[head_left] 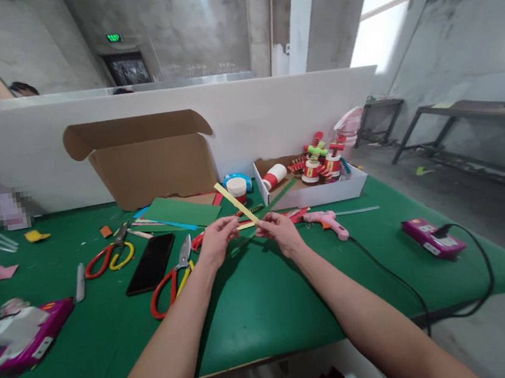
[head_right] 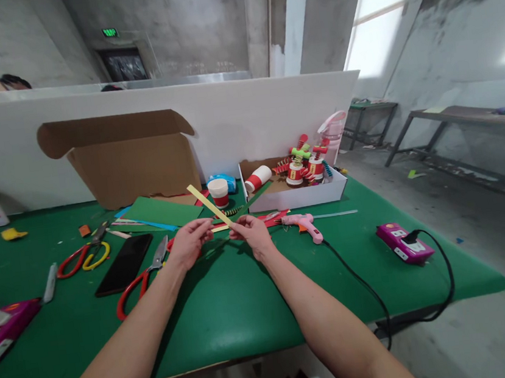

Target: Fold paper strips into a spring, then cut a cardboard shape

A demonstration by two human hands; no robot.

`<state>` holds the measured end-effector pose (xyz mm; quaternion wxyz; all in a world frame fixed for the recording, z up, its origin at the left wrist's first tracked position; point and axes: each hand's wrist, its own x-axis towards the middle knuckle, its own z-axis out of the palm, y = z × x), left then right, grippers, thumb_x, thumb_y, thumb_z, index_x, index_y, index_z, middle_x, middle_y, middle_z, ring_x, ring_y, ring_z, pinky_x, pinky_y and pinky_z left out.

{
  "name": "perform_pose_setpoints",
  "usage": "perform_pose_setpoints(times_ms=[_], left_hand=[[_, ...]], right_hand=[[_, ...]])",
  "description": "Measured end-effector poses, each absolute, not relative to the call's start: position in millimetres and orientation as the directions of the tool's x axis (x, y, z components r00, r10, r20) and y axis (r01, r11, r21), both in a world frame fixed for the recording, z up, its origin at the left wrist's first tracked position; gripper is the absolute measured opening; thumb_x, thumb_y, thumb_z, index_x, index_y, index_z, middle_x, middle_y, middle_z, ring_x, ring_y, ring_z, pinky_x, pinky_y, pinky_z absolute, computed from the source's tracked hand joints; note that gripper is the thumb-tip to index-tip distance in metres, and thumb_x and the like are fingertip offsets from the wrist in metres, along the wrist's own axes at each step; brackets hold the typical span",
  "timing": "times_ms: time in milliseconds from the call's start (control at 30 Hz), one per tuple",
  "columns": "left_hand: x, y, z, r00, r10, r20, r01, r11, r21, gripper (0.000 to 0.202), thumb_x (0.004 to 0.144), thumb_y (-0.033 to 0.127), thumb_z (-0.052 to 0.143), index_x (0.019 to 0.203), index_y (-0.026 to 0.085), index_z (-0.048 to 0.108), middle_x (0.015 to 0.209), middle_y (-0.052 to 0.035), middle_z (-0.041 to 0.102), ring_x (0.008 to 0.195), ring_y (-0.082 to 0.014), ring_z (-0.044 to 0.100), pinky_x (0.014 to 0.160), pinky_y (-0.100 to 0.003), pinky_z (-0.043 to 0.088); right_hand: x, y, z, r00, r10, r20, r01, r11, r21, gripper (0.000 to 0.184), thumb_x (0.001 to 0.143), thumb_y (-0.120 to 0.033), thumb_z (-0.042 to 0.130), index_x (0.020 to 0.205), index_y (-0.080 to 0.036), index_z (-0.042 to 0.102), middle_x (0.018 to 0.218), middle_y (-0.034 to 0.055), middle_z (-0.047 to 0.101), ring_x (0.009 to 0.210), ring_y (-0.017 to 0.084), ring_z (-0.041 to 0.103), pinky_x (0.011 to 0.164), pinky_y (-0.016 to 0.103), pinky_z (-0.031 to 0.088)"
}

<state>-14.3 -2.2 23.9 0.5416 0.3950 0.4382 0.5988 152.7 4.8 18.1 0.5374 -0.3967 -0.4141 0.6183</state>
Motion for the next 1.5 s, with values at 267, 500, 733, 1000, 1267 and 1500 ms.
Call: perform_pose_setpoints(times_ms=[267,500,733,1000,1267,1500], left_hand=[[4.9,-10.6,18.5,0.051,0.998,0.021,-0.175,-0.012,0.984,0.04,0.05,0.042,0.083,0.076,0.014,0.071,0.069,-0.0033,0.067,0.061,-0.0122,0.056,0.061,-0.026,0.044],[2.6,-10.6,16.7,0.039,0.998,0.055,-0.163,-0.048,0.986,0.036,0.054,0.042,0.082,0.072,0.013,0.071,0.066,-0.0032,0.066,0.059,-0.0122,0.055,0.06,-0.025,0.043],[4.7,-11.7,16.4,0.028,0.997,0.075,-0.164,-0.069,0.984,0.035,0.054,0.042,0.082,0.071,0.014,0.07,0.061,-0.0006,0.063,0.056,-0.0111,0.052,0.058,-0.025,0.041],[4.8,-12.7,19.8,0.043,0.996,0.075,-0.096,-0.071,0.993,0.031,0.053,0.041,0.079,0.064,0.015,0.067,0.055,0.0003,0.059,0.054,-0.0115,0.05,0.057,-0.025,0.039],[-0.4,-9.5,18.5,0.026,0.998,0.054,-0.081,-0.052,0.995,0.03,0.052,0.04,0.079,0.061,0.016,0.065,0.054,0.0011,0.058,0.053,-0.0116,0.05,0.056,-0.025,0.04],[-5.3,-8.0,16.5,0.048,0.997,0.06,-0.06,-0.057,0.997,0.029,0.055,0.04,0.078,0.063,0.016,0.066,0.054,0.001,0.058,0.053,-0.0113,0.049,0.056,-0.024,0.039]], right_hand=[[147.8,-1.8,17.3,-0.137,0.991,-0.011,-0.291,-0.051,-0.956,0.04,0.048,-0.04,0.085,0.066,-0.018,0.058,0.058,-0.0037,0.062,0.054,0.011,0.059,0.061,0.028,0.054],[149.2,-3.9,20.2,-0.213,0.977,0.009,-0.258,-0.047,-0.965,0.036,0.051,-0.04,0.084,0.065,-0.017,0.06,0.06,-0.0023,0.063,0.057,0.012,0.061,0.067,0.03,0.054],[148.9,-3.4,21.0,-0.151,0.987,0.046,-0.216,0.013,-0.976,0.034,0.054,-0.042,0.082,0.07,-0.016,0.065,0.065,0.0005,0.067,0.058,0.013,0.06,0.064,0.029,0.052],[151.6,1.6,20.5,-0.073,0.995,0.07,-0.201,0.054,-0.978,0.03,0.053,-0.043,0.08,0.066,-0.018,0.069,0.063,0.0003,0.068,0.056,0.014,0.058,0.061,0.028,0.051],[170.3,15.7,23.3,0.08,0.995,0.064,-0.213,0.079,-0.974,0.039,0.05,-0.05,0.082,0.059,-0.018,0.062,0.053,-0.0012,0.063,0.053,0.014,0.058,0.061,0.029,0.051],[188.8,25.1,30.3,0.19,0.98,0.062,-0.289,0.116,-0.95,0.043,0.047,-0.051,0.083,0.058,-0.018,0.057,0.05,-0.0051,0.057,0.049,0.011,0.056,0.057,0.026,0.051]])
